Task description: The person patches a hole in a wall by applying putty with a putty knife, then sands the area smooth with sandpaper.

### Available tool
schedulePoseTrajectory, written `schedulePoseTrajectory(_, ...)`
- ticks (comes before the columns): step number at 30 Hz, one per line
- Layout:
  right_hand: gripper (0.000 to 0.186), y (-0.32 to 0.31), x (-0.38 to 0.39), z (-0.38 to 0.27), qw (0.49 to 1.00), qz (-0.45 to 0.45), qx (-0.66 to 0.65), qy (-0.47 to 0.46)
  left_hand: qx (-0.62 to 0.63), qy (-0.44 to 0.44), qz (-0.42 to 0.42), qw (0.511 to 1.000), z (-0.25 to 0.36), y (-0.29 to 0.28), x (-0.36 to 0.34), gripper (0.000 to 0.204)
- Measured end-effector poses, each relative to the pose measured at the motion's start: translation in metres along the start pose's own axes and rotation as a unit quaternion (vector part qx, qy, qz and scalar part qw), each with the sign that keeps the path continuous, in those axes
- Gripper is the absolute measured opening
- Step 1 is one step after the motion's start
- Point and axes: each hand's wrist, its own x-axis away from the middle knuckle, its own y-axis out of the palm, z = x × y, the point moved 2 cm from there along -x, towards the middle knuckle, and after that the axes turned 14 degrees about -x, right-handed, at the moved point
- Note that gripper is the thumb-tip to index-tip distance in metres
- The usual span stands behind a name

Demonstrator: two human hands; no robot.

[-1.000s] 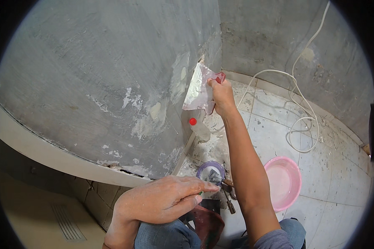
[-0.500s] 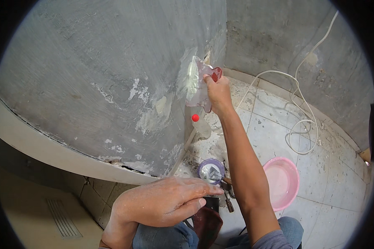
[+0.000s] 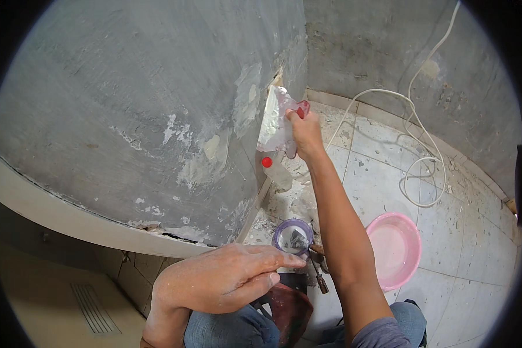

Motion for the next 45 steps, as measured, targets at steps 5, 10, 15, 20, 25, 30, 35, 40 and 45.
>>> schedulePoseTrajectory(5,0.026,0.018,0.007,0.006,0.995,-0.011,0.093,-0.044,0.004,0.02,0.041,0.999,0.001,0.001,0.001,0.037)
schedulePoseTrajectory(10,0.026,0.028,0.039,-0.008,0.995,-0.02,0.083,-0.049,0.025,0.027,0.018,0.999,0.003,0.004,-0.004,0.037)
schedulePoseTrajectory(15,0.027,0.012,0.044,-0.009,0.998,-0.035,-0.042,0.013,0.001,0.038,0.031,0.999,0.002,0.001,-0.01,0.037)
schedulePoseTrajectory(20,0.026,-0.005,0.008,0.003,0.996,0.039,0.085,-0.006,0.028,-0.011,0.006,1.0,0.006,0.0,0.0,0.038)
schedulePoseTrajectory(25,0.027,0.009,0.009,0.012,0.994,-0.004,0.107,-0.037,0.012,-0.021,0.007,1.0,0.007,-0.004,0.003,0.038)
schedulePoseTrajectory(30,0.029,0.02,0.049,-0.005,0.99,-0.021,0.125,-0.059,0.034,-0.009,0.007,0.999,0.005,-0.001,-0.003,0.037)
schedulePoseTrajectory(35,0.028,0.035,0.095,-0.022,0.993,-0.043,0.112,-0.005,0.009,0.013,-0.022,1.0,0.009,0.004,-0.019,0.037)
schedulePoseTrajectory(40,0.024,0.033,0.114,-0.04,0.992,-0.102,0.078,0.012,-0.009,0.042,-0.003,0.999,0.013,0.006,-0.031,0.038)
schedulePoseTrajectory(45,0.018,0.009,0.046,-0.052,0.999,-0.028,0.021,0.004,-0.037,0.041,0.047,0.997,0.015,0.005,-0.025,0.039)
